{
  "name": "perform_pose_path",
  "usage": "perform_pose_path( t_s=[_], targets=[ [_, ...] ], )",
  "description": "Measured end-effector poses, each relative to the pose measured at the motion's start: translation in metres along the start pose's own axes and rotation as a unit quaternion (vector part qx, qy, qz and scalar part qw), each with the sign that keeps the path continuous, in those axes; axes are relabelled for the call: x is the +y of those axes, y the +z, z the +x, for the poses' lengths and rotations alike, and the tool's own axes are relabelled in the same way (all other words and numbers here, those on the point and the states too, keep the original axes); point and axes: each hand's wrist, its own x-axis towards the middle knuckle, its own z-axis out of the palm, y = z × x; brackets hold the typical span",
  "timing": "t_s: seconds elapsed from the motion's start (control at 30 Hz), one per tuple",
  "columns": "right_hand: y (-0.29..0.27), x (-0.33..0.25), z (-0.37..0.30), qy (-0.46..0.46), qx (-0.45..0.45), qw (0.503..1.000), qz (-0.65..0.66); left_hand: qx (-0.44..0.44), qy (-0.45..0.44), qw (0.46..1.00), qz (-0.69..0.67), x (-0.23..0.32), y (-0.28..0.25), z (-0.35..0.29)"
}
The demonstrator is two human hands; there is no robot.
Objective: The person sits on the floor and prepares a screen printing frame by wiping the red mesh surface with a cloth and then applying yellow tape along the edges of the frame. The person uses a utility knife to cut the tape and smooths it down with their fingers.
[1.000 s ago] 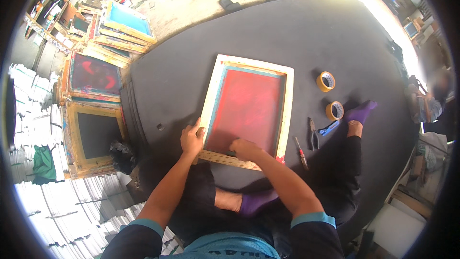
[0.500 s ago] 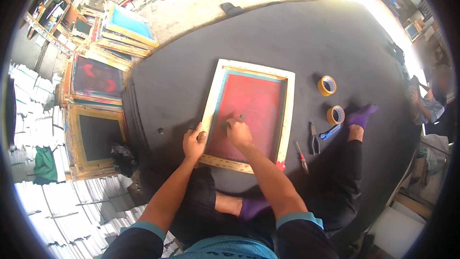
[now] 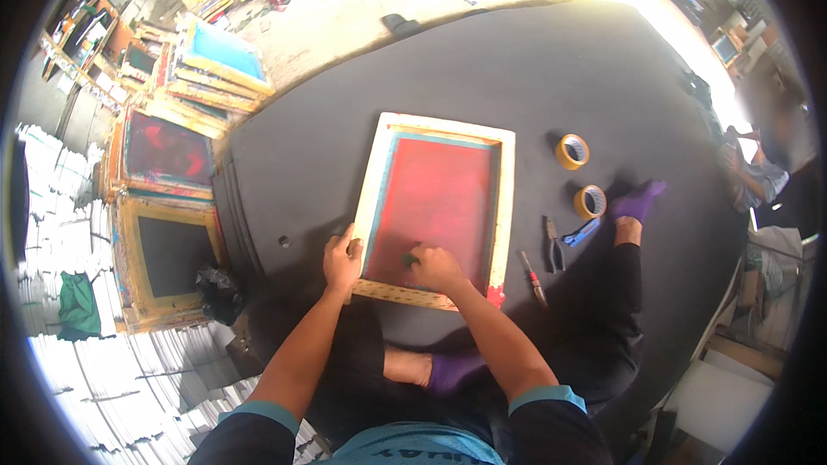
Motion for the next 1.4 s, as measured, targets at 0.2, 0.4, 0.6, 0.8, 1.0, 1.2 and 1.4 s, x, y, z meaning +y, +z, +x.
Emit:
perform_pose_path(
  t_s=[0.2, 0.4, 0.6, 0.8, 1.0, 1.2, 1.4],
  targets=[
    [-0.029, 0.045, -0.077, 0.196, 0.378, 0.898, -0.11, -0.027, -0.067, 0.997, 0.015, 0.033, -0.021, 0.0],
    [-0.027, 0.045, -0.095, 0.309, 0.306, 0.9, 0.04, -0.036, -0.064, 0.997, 0.009, 0.013, -0.015, 0.002],
    [-0.057, 0.047, -0.066, 0.257, 0.285, 0.923, 0.029, 0.004, -0.069, 0.997, -0.024, 0.003, -0.012, 0.002],
    [-0.069, 0.049, -0.04, 0.243, 0.234, 0.938, 0.081, -0.073, -0.076, 0.994, -0.014, -0.023, -0.02, 0.016],
    [-0.064, 0.091, -0.087, 0.293, 0.423, 0.84, 0.17, -0.006, 0.125, 0.984, 0.128, 0.044, -0.008, -0.026],
    [-0.094, 0.094, -0.095, 0.294, 0.385, 0.857, 0.174, -0.13, 0.339, 0.932, 0.015, 0.063, 0.018, -0.052],
    [-0.108, 0.123, -0.105, 0.218, 0.329, 0.917, 0.062, -0.157, 0.339, 0.927, 0.043, 0.095, 0.017, -0.058]
  ],
)
